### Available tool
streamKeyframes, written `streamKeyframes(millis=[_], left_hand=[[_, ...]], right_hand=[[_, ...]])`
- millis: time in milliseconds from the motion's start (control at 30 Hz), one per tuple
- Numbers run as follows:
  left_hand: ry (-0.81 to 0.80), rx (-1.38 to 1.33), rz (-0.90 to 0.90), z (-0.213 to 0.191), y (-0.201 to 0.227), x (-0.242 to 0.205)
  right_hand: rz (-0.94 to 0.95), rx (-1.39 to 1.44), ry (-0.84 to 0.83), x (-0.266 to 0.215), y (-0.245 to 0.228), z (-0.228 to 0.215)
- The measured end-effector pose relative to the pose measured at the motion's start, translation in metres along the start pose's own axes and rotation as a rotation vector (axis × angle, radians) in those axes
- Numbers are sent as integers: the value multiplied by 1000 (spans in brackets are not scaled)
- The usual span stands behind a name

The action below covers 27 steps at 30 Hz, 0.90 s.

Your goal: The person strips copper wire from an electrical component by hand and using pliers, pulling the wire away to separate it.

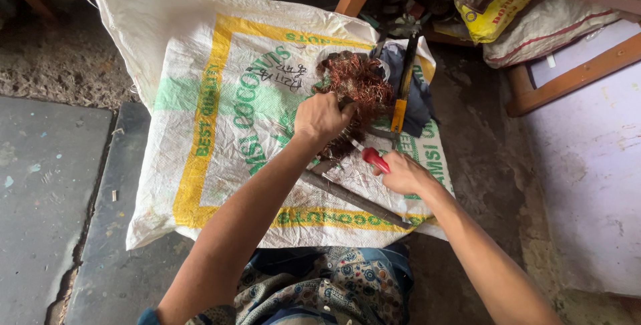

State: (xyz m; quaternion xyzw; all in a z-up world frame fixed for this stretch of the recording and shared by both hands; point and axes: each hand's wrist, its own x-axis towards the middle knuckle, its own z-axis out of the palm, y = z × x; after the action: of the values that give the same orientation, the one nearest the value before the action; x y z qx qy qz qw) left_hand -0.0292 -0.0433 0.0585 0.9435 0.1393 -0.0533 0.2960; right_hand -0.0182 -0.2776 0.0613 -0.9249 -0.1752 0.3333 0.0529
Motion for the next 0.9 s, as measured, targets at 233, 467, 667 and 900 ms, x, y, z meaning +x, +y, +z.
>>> streamKeyframes(millis=[233,467,667,900], left_hand=[[27,6,16,5,-5,8],[-17,21,-11,3,-8,7],[-21,-7,-25,-2,-5,3],[28,62,14,-1,-2,2]], right_hand=[[-44,3,109,-10,18,12],[-197,-10,227,-5,10,16],[-197,-32,203,0,12,12],[-106,-126,77,-3,3,-4]])
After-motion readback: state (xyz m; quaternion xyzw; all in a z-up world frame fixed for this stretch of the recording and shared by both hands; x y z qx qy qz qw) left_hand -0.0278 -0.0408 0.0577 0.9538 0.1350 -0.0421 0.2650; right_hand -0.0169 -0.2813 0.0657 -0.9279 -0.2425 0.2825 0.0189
